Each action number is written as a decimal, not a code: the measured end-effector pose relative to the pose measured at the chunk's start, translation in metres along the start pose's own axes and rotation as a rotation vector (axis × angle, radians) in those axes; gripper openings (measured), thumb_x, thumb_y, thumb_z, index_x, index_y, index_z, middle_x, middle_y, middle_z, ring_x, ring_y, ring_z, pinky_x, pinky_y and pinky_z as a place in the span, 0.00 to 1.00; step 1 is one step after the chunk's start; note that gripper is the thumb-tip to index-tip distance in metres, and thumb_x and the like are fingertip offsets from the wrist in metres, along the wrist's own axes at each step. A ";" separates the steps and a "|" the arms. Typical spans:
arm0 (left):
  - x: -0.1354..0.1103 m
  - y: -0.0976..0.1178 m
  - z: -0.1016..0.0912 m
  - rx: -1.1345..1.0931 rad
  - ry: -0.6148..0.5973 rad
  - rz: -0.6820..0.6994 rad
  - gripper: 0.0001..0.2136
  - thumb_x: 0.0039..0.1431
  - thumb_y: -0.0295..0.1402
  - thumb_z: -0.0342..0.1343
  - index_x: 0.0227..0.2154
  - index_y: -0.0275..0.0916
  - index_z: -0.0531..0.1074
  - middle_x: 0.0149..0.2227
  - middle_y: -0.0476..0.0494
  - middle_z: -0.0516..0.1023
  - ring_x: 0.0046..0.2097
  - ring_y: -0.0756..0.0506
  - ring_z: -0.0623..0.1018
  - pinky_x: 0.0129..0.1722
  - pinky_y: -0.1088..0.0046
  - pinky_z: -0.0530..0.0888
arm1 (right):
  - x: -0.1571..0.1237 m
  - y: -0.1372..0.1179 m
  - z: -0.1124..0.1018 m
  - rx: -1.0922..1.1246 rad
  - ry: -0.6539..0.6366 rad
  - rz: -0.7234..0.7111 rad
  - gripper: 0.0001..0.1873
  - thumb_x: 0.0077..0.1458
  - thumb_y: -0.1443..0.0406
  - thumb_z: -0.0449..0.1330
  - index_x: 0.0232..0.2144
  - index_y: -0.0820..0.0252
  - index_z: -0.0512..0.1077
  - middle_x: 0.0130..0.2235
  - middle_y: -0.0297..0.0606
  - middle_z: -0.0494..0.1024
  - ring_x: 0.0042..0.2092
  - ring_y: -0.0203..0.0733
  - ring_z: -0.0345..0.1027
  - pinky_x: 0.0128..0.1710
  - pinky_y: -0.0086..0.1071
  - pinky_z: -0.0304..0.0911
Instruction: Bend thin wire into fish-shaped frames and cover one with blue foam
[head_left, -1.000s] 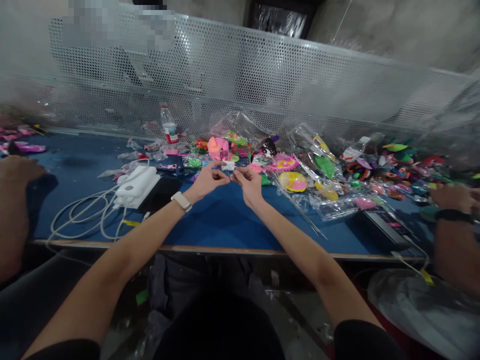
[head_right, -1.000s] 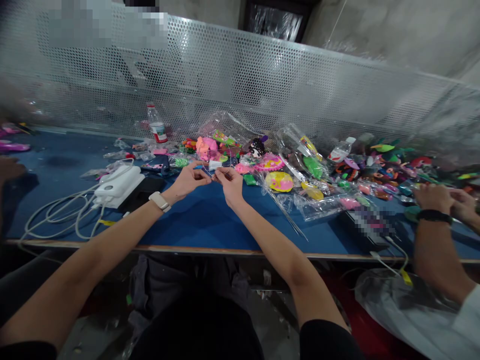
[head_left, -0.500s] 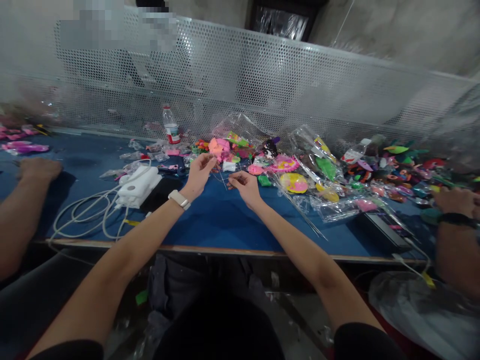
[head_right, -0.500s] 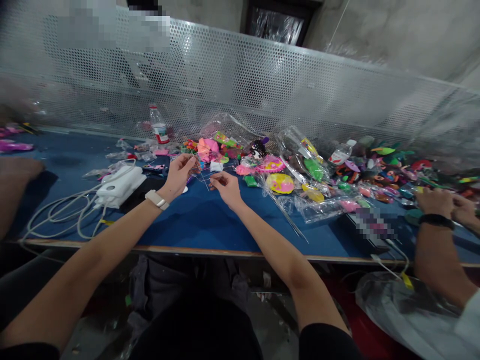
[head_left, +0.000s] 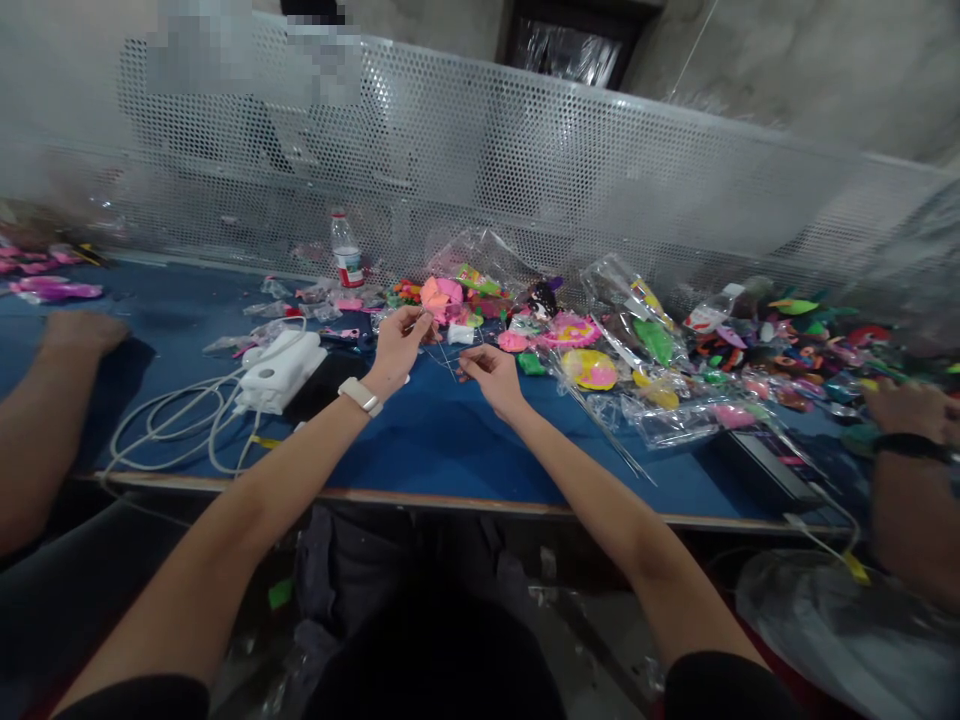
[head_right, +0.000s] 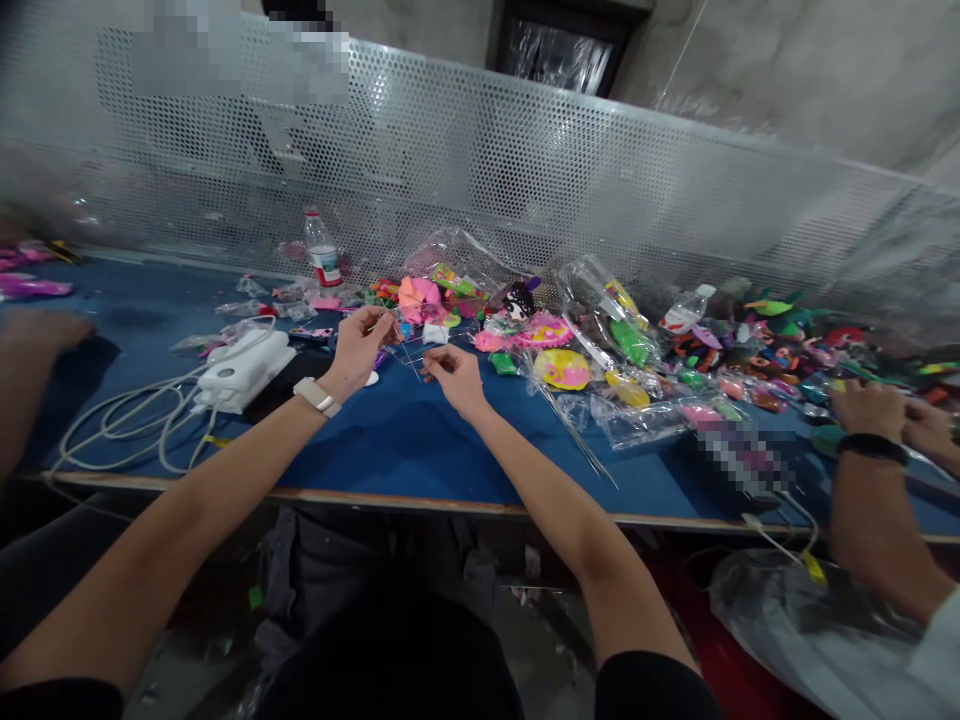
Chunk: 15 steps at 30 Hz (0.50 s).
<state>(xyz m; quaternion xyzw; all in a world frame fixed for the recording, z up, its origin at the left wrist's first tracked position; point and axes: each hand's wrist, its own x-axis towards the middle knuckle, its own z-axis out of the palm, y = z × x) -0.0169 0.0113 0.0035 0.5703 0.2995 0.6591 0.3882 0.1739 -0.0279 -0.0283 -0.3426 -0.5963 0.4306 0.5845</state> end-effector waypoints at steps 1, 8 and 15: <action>0.000 0.000 0.000 0.000 0.005 0.003 0.06 0.69 0.34 0.64 0.36 0.40 0.75 0.30 0.48 0.80 0.30 0.50 0.80 0.35 0.71 0.80 | 0.000 0.000 0.000 -0.005 0.000 -0.001 0.26 0.46 0.44 0.77 0.34 0.57 0.79 0.32 0.35 0.80 0.35 0.44 0.78 0.35 0.38 0.78; 0.000 0.002 -0.001 0.023 -0.017 0.031 0.11 0.69 0.40 0.65 0.35 0.41 0.73 0.30 0.47 0.80 0.30 0.49 0.81 0.35 0.70 0.81 | 0.001 0.000 -0.002 0.002 -0.001 -0.002 0.25 0.46 0.45 0.77 0.34 0.57 0.78 0.32 0.35 0.80 0.33 0.43 0.77 0.35 0.37 0.78; 0.000 0.004 0.000 0.033 0.019 0.052 0.13 0.68 0.44 0.66 0.35 0.40 0.75 0.29 0.48 0.79 0.29 0.49 0.80 0.34 0.71 0.80 | 0.000 -0.003 0.000 0.019 -0.015 0.033 0.26 0.45 0.45 0.78 0.33 0.56 0.78 0.32 0.35 0.80 0.33 0.42 0.77 0.37 0.39 0.79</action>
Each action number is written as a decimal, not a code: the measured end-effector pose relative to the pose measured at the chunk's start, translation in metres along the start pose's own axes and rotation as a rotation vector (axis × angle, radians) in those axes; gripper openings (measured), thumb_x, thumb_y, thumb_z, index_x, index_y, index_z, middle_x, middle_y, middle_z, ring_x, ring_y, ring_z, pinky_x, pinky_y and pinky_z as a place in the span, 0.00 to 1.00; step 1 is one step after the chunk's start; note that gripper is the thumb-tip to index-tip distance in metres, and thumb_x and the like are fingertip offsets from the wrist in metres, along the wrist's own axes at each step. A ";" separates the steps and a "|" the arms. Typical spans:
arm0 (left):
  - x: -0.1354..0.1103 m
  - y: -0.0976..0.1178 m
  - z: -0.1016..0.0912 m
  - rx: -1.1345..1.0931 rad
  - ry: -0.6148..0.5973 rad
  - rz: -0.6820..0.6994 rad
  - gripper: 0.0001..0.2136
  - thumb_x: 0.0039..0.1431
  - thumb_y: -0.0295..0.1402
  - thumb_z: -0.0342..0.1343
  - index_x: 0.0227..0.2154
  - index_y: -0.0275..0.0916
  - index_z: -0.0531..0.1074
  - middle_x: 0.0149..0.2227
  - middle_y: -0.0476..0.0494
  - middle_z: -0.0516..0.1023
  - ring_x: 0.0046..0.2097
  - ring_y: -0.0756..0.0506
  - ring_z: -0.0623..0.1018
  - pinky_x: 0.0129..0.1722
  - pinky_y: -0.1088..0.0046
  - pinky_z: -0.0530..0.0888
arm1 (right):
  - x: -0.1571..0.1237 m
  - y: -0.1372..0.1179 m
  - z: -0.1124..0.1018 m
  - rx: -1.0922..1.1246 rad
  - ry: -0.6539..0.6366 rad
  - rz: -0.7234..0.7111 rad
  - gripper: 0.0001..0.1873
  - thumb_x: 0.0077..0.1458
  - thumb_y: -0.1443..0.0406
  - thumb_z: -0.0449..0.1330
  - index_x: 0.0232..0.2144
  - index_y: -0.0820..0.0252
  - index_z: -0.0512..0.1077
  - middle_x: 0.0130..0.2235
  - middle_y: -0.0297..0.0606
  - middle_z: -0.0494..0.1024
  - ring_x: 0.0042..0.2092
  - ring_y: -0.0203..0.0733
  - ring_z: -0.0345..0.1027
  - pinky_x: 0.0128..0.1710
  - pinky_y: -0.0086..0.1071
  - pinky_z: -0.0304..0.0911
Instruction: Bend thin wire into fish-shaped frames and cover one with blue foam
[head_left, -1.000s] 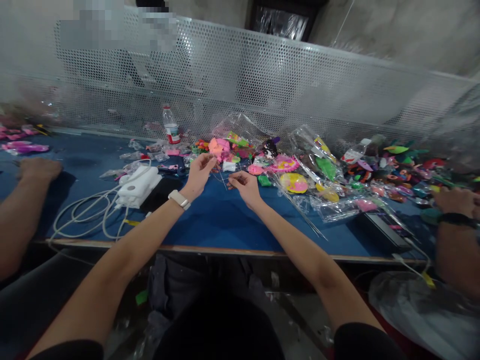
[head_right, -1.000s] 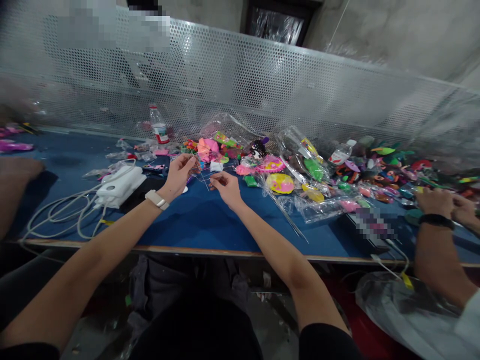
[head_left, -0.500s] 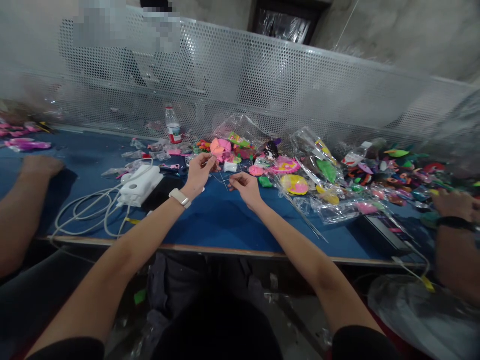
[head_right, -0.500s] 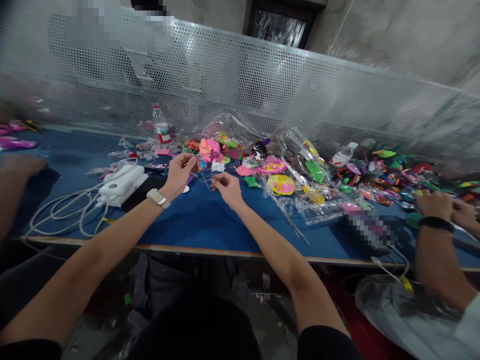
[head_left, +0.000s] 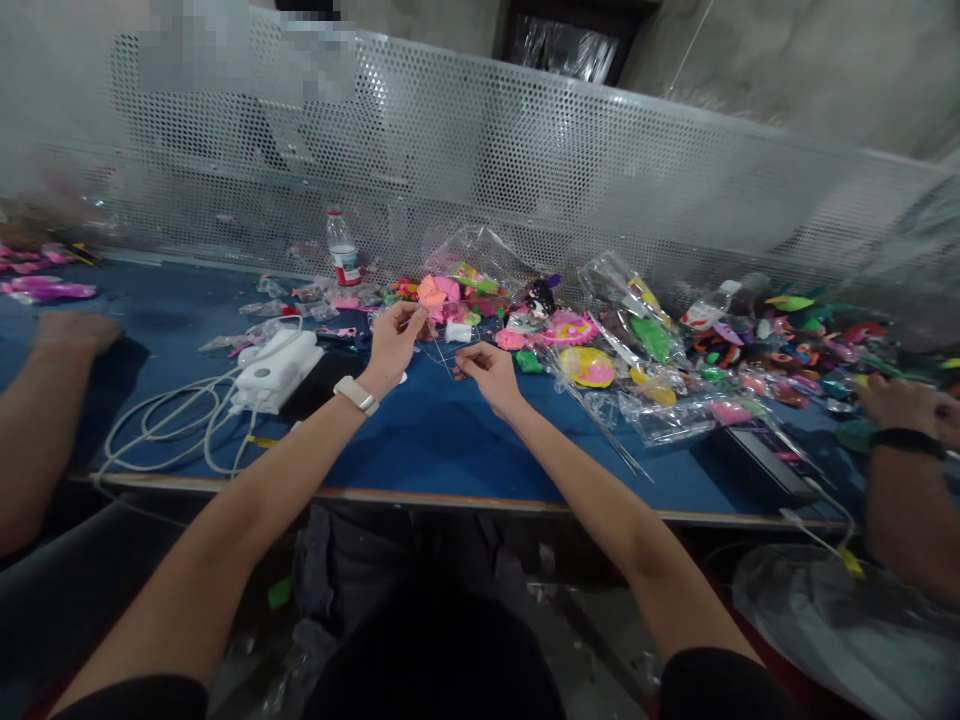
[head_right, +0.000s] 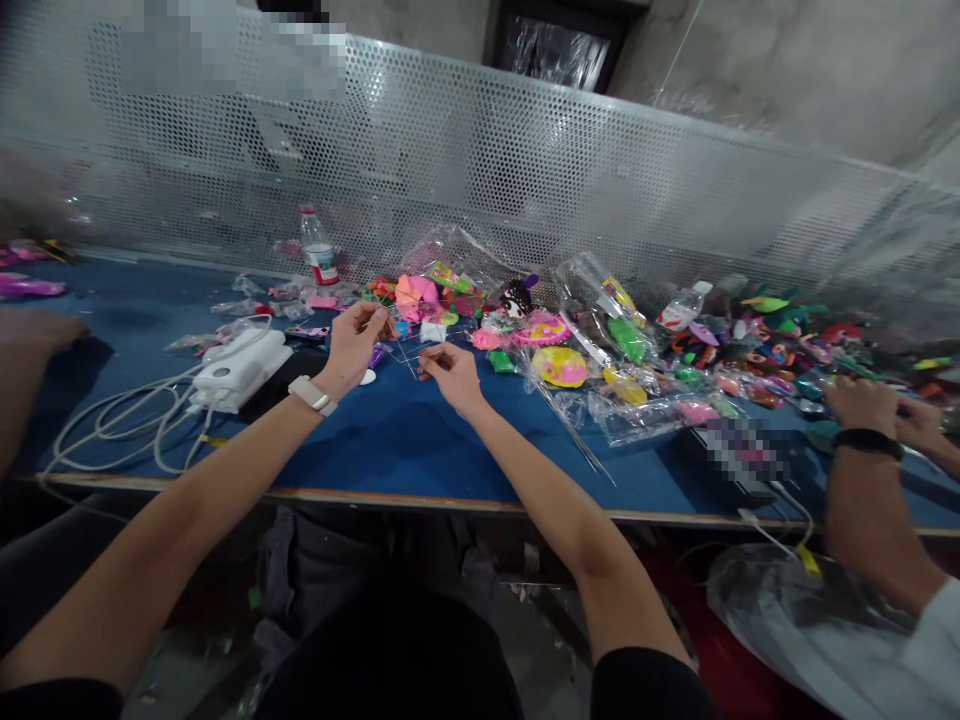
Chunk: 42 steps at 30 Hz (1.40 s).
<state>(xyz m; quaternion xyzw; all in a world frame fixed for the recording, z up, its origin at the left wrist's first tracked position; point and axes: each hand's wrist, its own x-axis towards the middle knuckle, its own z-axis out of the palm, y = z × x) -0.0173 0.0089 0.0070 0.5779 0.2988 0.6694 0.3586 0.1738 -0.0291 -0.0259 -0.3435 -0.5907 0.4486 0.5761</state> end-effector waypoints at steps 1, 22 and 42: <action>0.000 0.000 0.000 -0.005 0.006 0.003 0.13 0.67 0.44 0.67 0.35 0.40 0.75 0.29 0.48 0.79 0.29 0.49 0.80 0.34 0.71 0.80 | -0.001 -0.001 0.000 0.009 -0.002 0.008 0.26 0.44 0.45 0.78 0.33 0.56 0.78 0.32 0.34 0.80 0.33 0.43 0.77 0.37 0.39 0.79; -0.031 -0.001 0.018 0.156 -0.400 -0.068 0.09 0.63 0.36 0.68 0.41 0.42 0.76 0.26 0.50 0.78 0.23 0.50 0.77 0.24 0.71 0.77 | 0.004 -0.029 -0.019 -0.166 -0.026 -0.003 0.31 0.50 0.36 0.74 0.32 0.58 0.77 0.26 0.32 0.77 0.17 0.33 0.67 0.14 0.28 0.62; -0.029 0.019 0.013 0.455 -0.317 0.242 0.10 0.69 0.38 0.63 0.48 0.46 0.85 0.33 0.46 0.85 0.27 0.48 0.78 0.33 0.69 0.76 | -0.002 -0.039 -0.012 -0.248 0.013 -0.203 0.27 0.61 0.38 0.67 0.35 0.55 0.75 0.29 0.33 0.79 0.22 0.36 0.73 0.21 0.29 0.67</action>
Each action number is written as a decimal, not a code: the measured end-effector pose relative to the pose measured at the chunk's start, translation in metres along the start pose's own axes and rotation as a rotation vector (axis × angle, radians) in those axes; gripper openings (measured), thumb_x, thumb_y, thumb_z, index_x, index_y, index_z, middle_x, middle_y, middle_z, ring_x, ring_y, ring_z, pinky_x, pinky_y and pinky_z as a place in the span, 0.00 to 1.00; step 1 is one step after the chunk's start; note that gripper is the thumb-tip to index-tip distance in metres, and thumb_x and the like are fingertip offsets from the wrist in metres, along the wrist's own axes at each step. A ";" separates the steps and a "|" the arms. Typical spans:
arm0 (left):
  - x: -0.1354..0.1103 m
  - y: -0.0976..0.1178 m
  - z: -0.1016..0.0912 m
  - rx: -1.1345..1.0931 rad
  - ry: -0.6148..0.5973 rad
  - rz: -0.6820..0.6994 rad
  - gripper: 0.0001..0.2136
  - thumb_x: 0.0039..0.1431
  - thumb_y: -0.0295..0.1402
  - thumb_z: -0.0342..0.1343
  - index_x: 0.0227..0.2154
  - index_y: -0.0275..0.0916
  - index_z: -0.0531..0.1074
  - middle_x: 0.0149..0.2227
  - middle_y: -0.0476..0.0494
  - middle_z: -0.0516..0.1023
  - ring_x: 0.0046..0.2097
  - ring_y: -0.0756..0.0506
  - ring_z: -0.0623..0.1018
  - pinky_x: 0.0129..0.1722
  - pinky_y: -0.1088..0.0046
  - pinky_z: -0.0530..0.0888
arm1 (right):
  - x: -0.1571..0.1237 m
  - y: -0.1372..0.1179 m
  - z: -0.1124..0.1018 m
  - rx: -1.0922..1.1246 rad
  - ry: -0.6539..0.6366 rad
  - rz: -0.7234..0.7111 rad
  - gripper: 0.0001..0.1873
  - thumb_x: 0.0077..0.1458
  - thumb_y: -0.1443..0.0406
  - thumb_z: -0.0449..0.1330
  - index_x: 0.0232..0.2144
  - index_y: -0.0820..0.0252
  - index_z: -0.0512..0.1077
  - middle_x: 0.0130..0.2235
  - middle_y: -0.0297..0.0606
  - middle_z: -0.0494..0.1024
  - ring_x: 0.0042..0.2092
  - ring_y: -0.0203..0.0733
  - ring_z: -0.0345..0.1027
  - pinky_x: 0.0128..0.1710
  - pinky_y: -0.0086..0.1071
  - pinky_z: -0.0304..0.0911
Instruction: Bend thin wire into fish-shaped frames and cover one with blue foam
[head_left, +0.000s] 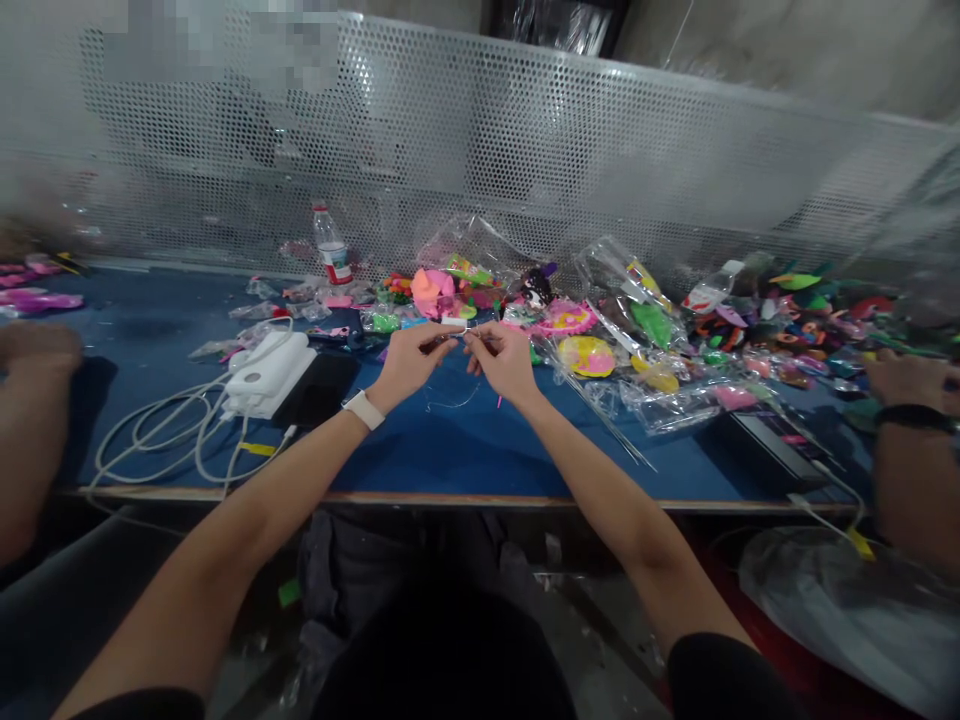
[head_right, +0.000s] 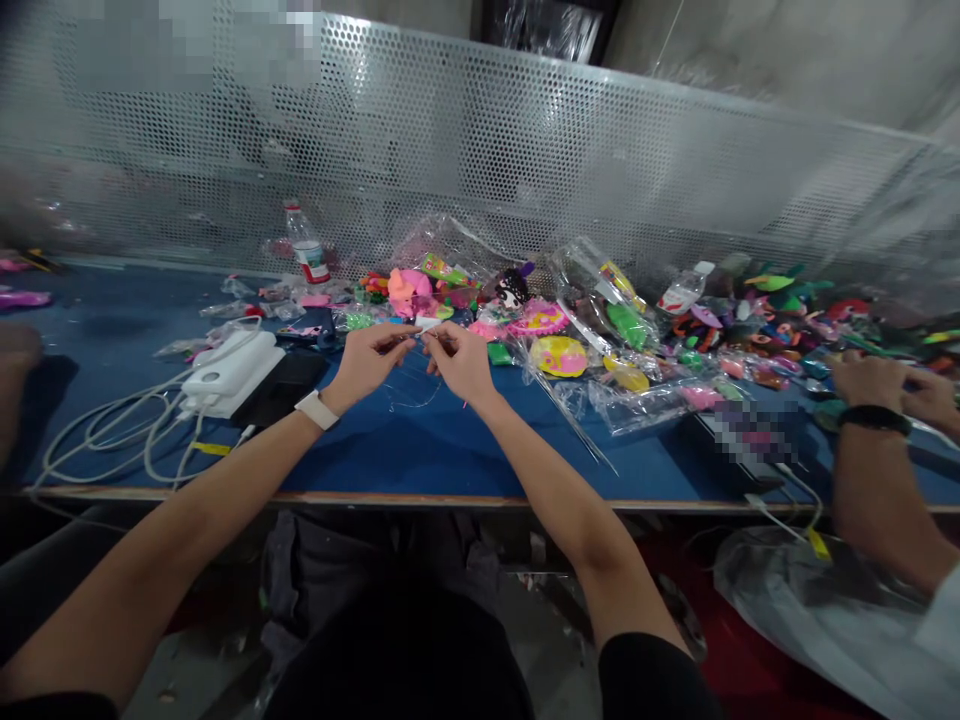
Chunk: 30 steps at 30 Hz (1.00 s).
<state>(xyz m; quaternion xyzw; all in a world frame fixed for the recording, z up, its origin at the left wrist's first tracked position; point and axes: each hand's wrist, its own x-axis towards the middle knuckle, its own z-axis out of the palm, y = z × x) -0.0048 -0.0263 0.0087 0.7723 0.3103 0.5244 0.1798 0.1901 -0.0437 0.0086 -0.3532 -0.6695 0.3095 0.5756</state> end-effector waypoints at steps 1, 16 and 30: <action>0.000 0.001 -0.001 -0.026 0.002 -0.007 0.11 0.69 0.40 0.63 0.48 0.46 0.86 0.34 0.46 0.85 0.27 0.48 0.78 0.33 0.69 0.76 | 0.000 -0.002 0.000 -0.006 -0.001 -0.016 0.27 0.61 0.39 0.67 0.35 0.55 0.75 0.29 0.33 0.79 0.22 0.36 0.73 0.21 0.30 0.67; 0.005 0.012 -0.006 -0.167 -0.086 -0.033 0.08 0.67 0.40 0.64 0.39 0.41 0.83 0.32 0.45 0.84 0.30 0.48 0.79 0.33 0.71 0.76 | -0.002 -0.015 -0.010 -0.233 -0.037 -0.200 0.19 0.68 0.46 0.64 0.36 0.52 0.79 0.29 0.35 0.78 0.27 0.41 0.72 0.34 0.39 0.71; 0.004 0.007 0.000 -0.249 -0.027 -0.078 0.12 0.64 0.45 0.68 0.39 0.41 0.82 0.29 0.47 0.82 0.30 0.47 0.80 0.33 0.70 0.78 | 0.002 -0.021 -0.008 -0.039 -0.052 -0.088 0.24 0.63 0.41 0.67 0.37 0.54 0.78 0.28 0.34 0.79 0.29 0.42 0.76 0.28 0.35 0.71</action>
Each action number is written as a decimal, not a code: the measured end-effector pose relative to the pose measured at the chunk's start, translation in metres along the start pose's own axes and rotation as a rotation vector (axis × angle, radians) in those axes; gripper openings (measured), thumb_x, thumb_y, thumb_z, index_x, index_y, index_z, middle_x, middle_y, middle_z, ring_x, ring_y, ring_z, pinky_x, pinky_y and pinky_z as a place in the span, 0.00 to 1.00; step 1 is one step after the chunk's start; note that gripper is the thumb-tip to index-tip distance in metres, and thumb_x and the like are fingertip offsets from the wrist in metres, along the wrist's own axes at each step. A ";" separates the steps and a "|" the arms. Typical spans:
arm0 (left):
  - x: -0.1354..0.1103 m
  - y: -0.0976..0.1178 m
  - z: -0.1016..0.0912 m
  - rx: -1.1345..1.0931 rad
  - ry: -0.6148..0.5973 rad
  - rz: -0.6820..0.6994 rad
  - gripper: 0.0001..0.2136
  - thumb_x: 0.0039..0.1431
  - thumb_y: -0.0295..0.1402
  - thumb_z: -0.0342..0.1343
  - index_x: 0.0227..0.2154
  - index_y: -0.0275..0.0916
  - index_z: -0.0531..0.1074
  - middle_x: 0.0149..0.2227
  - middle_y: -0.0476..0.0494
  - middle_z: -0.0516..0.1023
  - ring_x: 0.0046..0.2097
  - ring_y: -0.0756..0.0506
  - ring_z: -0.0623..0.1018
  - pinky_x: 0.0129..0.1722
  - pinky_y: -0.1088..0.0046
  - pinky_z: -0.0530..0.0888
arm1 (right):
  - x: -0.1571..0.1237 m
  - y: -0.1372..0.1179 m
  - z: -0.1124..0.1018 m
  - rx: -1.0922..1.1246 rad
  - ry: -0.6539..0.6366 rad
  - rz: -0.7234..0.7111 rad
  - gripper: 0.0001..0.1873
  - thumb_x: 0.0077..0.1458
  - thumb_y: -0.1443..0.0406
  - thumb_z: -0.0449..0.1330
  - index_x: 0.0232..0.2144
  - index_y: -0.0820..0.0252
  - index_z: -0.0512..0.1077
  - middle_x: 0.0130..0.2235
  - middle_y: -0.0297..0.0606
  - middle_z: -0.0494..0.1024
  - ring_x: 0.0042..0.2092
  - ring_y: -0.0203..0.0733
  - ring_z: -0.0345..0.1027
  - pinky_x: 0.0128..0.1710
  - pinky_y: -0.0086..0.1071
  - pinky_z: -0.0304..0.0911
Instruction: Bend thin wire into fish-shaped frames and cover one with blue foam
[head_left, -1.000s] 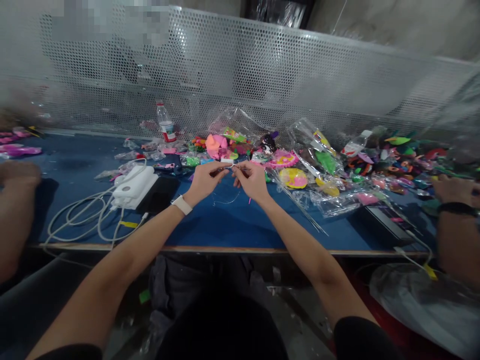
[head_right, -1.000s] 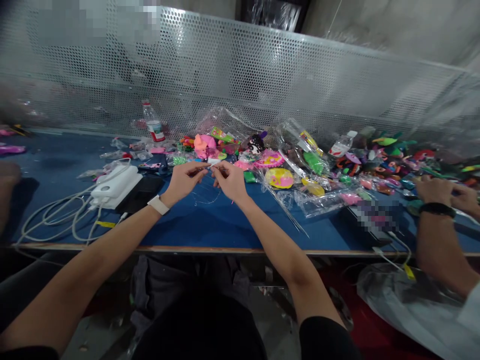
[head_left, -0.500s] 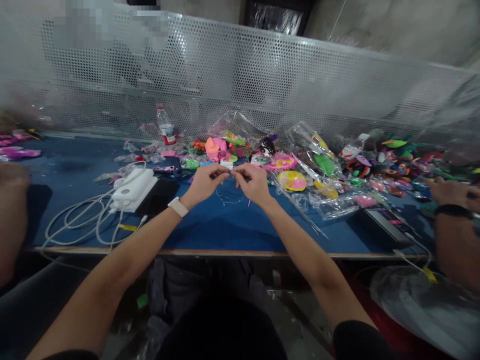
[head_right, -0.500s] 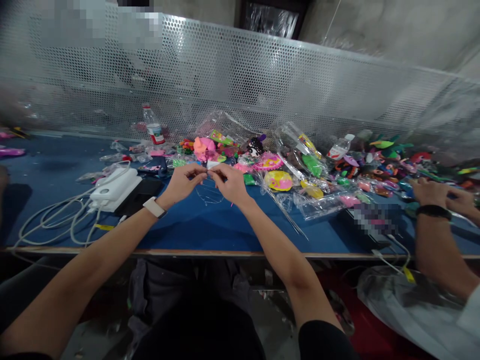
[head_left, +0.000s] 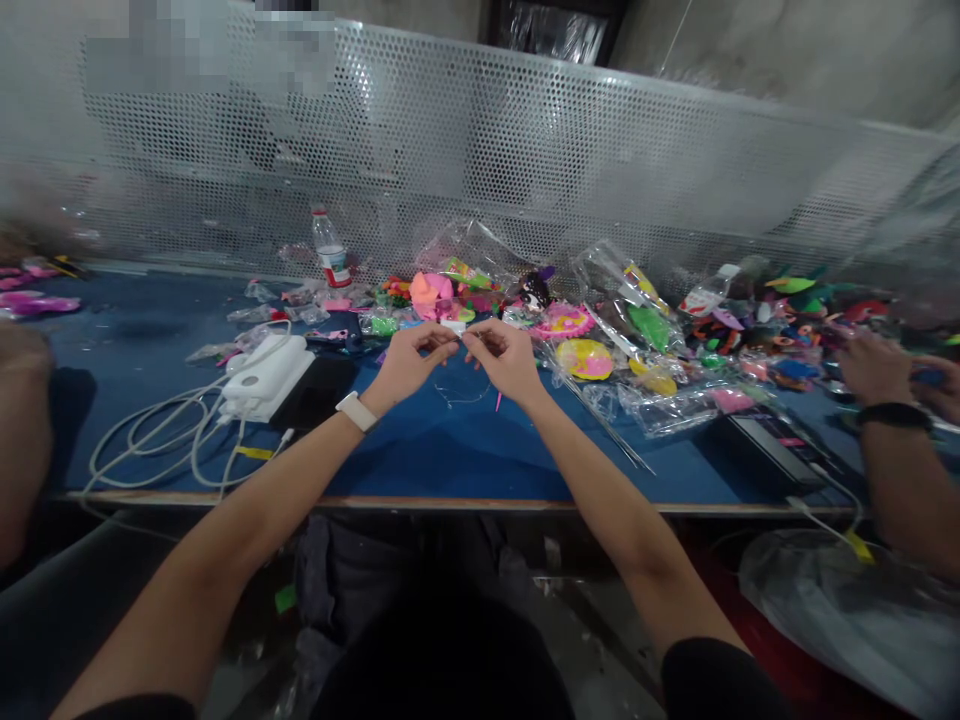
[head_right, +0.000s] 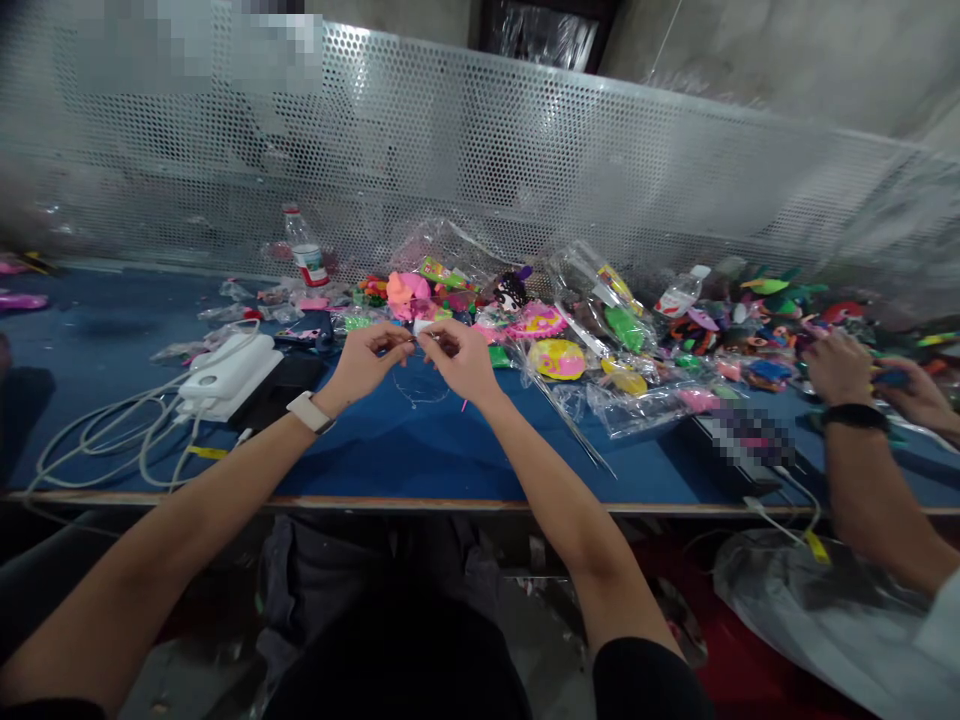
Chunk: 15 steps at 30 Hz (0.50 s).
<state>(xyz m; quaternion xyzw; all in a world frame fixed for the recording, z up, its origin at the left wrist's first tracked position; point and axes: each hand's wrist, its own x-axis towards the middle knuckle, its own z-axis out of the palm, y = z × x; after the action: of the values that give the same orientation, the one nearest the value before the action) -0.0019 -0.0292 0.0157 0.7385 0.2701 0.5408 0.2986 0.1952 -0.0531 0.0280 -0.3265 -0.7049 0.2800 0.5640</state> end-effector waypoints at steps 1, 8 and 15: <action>0.000 0.001 0.000 -0.004 0.010 -0.002 0.12 0.64 0.45 0.68 0.38 0.41 0.82 0.30 0.46 0.82 0.30 0.47 0.80 0.33 0.70 0.79 | 0.001 0.000 0.001 0.036 -0.006 0.013 0.25 0.61 0.40 0.68 0.37 0.55 0.78 0.29 0.35 0.79 0.31 0.43 0.77 0.28 0.35 0.71; -0.002 0.005 0.001 -0.025 0.057 -0.019 0.08 0.62 0.40 0.68 0.37 0.41 0.84 0.30 0.45 0.83 0.28 0.48 0.79 0.30 0.71 0.77 | 0.004 -0.002 0.001 0.128 -0.049 0.020 0.25 0.60 0.40 0.69 0.38 0.55 0.77 0.34 0.36 0.79 0.35 0.42 0.76 0.33 0.35 0.74; -0.002 0.005 0.001 -0.014 0.058 -0.013 0.07 0.63 0.38 0.68 0.38 0.41 0.85 0.28 0.46 0.82 0.28 0.49 0.78 0.28 0.72 0.76 | 0.003 0.001 -0.003 0.060 -0.072 -0.024 0.25 0.64 0.40 0.66 0.37 0.54 0.73 0.36 0.35 0.76 0.38 0.40 0.73 0.41 0.36 0.71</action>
<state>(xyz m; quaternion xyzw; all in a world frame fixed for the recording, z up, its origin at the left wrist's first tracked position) -0.0014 -0.0343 0.0182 0.7186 0.2795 0.5620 0.2993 0.1975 -0.0503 0.0301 -0.2908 -0.7199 0.3059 0.5509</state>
